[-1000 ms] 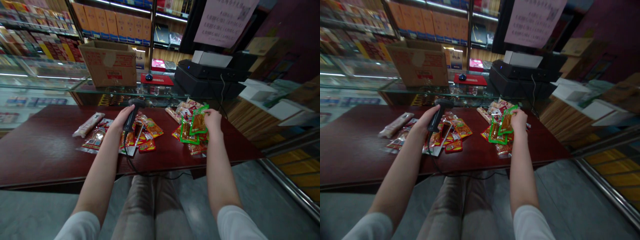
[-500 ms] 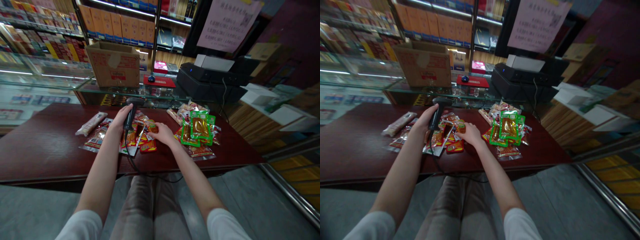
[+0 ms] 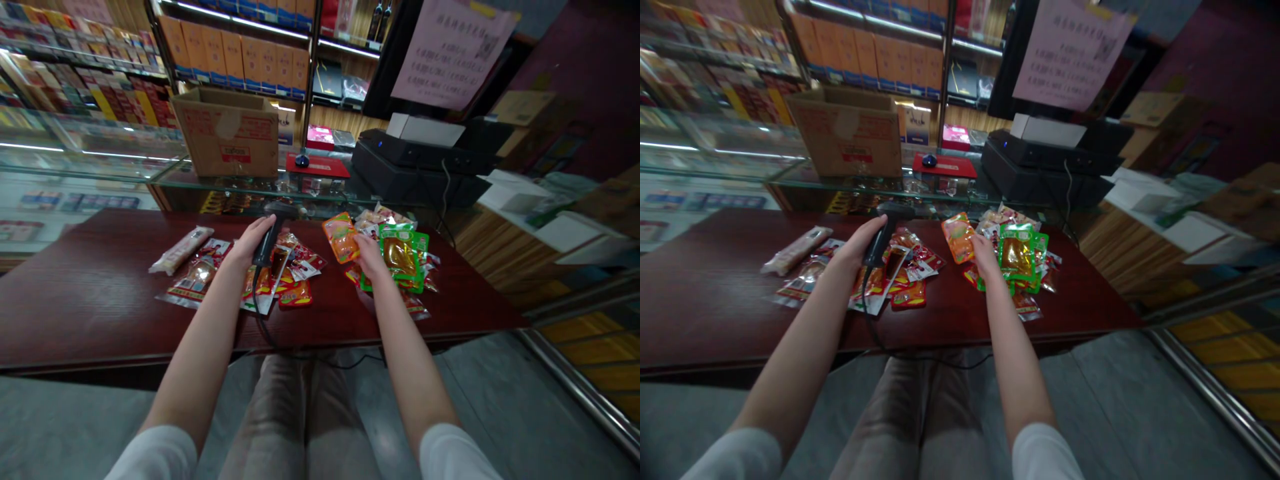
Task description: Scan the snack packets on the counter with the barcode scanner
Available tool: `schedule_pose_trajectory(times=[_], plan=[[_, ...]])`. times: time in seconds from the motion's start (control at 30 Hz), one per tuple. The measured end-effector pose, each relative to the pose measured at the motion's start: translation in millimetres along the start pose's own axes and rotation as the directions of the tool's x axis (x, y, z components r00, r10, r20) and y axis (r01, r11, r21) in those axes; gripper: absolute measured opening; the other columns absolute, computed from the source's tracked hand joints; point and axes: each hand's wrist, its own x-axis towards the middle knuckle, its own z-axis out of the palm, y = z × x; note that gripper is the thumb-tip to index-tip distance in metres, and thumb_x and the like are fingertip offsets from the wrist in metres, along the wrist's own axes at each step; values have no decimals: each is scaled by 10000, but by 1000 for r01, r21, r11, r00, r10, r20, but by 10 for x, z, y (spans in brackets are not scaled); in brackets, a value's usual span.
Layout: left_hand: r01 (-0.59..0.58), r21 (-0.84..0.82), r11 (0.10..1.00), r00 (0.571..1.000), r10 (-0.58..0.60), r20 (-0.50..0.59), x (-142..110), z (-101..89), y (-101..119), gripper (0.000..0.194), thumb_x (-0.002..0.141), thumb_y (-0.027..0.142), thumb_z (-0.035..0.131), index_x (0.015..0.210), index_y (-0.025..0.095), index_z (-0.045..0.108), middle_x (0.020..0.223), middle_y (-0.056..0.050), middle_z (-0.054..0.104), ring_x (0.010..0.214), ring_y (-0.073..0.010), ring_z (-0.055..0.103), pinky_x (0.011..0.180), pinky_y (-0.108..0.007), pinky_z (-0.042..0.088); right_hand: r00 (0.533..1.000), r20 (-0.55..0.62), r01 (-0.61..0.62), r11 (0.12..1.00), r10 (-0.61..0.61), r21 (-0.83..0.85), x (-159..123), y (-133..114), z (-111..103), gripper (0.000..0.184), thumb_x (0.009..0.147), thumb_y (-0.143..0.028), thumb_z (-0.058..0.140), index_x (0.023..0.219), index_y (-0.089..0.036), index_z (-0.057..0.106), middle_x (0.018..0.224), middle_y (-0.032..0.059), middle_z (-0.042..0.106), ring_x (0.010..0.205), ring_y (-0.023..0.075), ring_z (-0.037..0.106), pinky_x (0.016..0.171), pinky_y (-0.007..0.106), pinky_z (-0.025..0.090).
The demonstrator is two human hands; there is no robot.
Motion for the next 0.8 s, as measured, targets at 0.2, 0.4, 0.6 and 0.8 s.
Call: schedule_pose_trajectory(times=[0.2, 0.4, 0.6, 0.8], plan=[[-9, 38, 999, 999, 7, 54, -44, 92, -54, 337, 818, 423, 694, 1002, 154, 605, 829, -46, 725, 519, -99, 615, 461, -194, 491, 992, -29, -87, 843, 121, 530, -83, -76, -139, 211, 743, -41, 513, 837, -224, 555, 734, -43, 690, 688, 127, 670, 645, 263, 557], [-1, 56, 998, 992, -6, 123, -78, 173, -117, 374, 820, 417, 688, 1068, 153, 594, 852, -55, 724, 516, -100, 606, 448, -194, 484, 987, 150, -146, 755, 64, 639, -151, -67, -159, 95, 862, -294, 499, 851, -237, 575, 672, -37, 595, 624, 128, 590, 680, 294, 554], [53, 101, 994, 963, -77, 259, -220, 321, -121, 406, 809, 398, 698, 1126, 158, 616, 812, -40, 706, 529, -105, 605, 472, -200, 500, 985, 124, -169, 774, 117, 611, -157, -63, -156, 250, 900, -407, 439, 873, -244, 628, 837, 23, 700, 870, 186, 666, 834, 407, 541], [121, 186, 975, 944, -172, 283, -383, 512, -107, 343, 814, 377, 696, 1082, 174, 627, 746, -26, 689, 535, -118, 608, 470, -208, 494, 976, 113, -215, 775, 185, 594, -111, 2, -148, 282, 912, -353, 381, 872, -252, 641, 900, 15, 734, 937, 164, 686, 870, 386, 536]])
